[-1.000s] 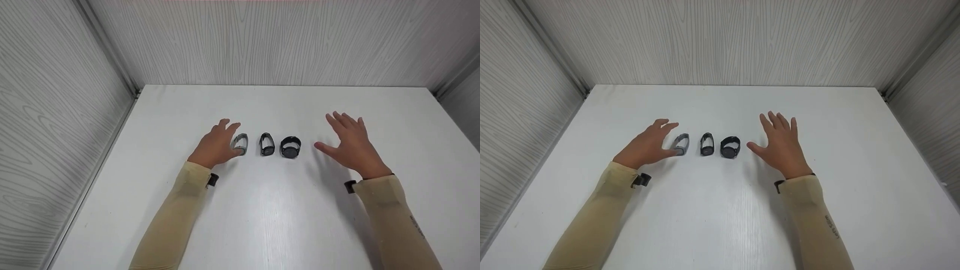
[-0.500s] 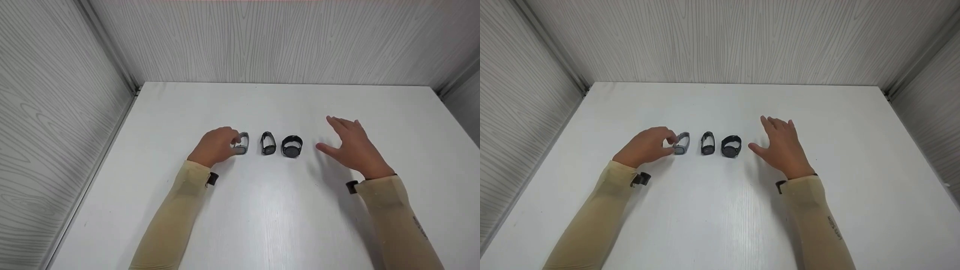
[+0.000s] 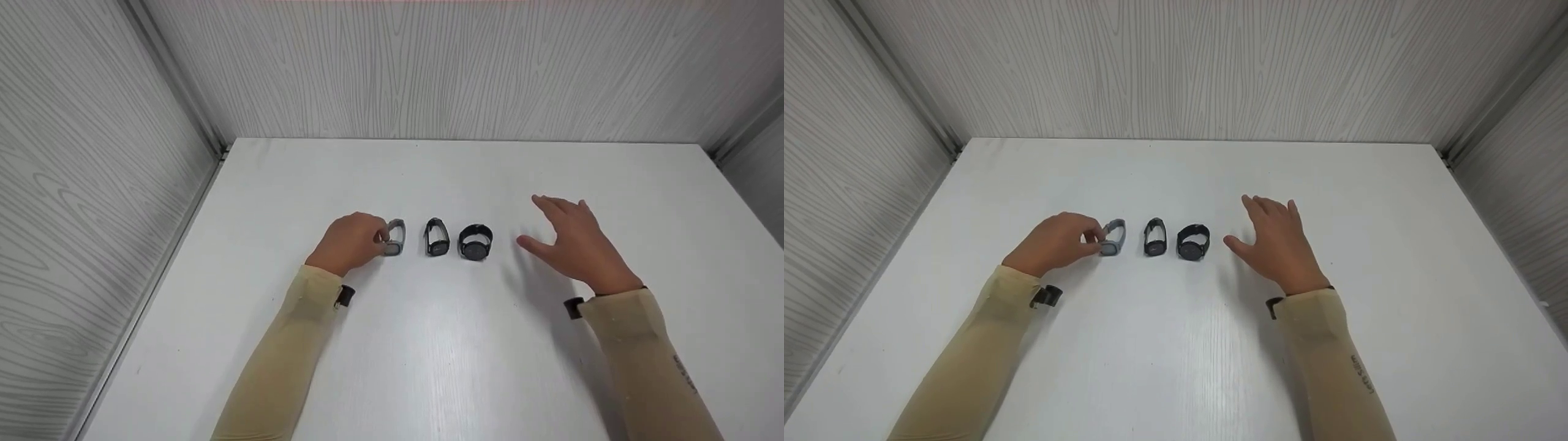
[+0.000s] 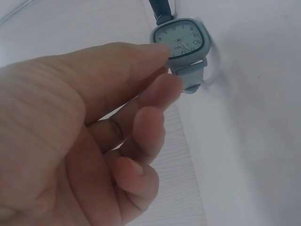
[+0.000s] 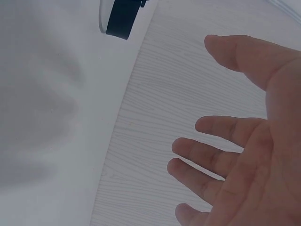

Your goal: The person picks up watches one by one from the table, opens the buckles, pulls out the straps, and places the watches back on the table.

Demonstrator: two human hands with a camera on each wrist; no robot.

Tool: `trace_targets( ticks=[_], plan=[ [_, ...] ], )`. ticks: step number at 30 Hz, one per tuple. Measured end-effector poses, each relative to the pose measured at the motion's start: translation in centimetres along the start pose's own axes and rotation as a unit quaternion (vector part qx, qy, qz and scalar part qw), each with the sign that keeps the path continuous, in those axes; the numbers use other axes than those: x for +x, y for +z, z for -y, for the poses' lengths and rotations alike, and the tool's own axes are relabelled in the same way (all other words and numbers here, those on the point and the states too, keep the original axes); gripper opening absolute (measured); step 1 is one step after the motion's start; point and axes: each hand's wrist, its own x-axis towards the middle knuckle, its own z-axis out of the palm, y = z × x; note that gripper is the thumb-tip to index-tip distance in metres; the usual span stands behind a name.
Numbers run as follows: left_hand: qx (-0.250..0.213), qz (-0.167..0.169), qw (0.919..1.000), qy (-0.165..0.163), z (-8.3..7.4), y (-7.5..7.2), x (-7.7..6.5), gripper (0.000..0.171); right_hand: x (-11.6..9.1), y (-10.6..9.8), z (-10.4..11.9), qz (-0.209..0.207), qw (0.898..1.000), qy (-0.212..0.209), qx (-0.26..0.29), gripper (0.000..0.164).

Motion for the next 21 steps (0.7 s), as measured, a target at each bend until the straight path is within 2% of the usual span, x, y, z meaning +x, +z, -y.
trace_targets(
  ticks=[11, 16, 21],
  plan=[
    [0.004, -0.017, 0.9996, 0.020, 0.70, 0.48, 0.29, 0.012, 0.03, -0.18, 0.04, 0.004, 1.000, 0.003, -0.004, 0.075],
    [0.021, -0.052, 0.9974, 0.046, 0.78, 0.45, 0.36, 0.014, -0.05, -0.33, -0.14, 0.008, 1.000, 0.006, 0.004, 0.075],
    [0.010, -0.101, 0.9927, 0.066, 0.54, -0.22, 0.09, 0.013, -0.04, -0.53, -0.17, 0.009, 1.000, 0.010, 0.008, 0.075]
  ],
)
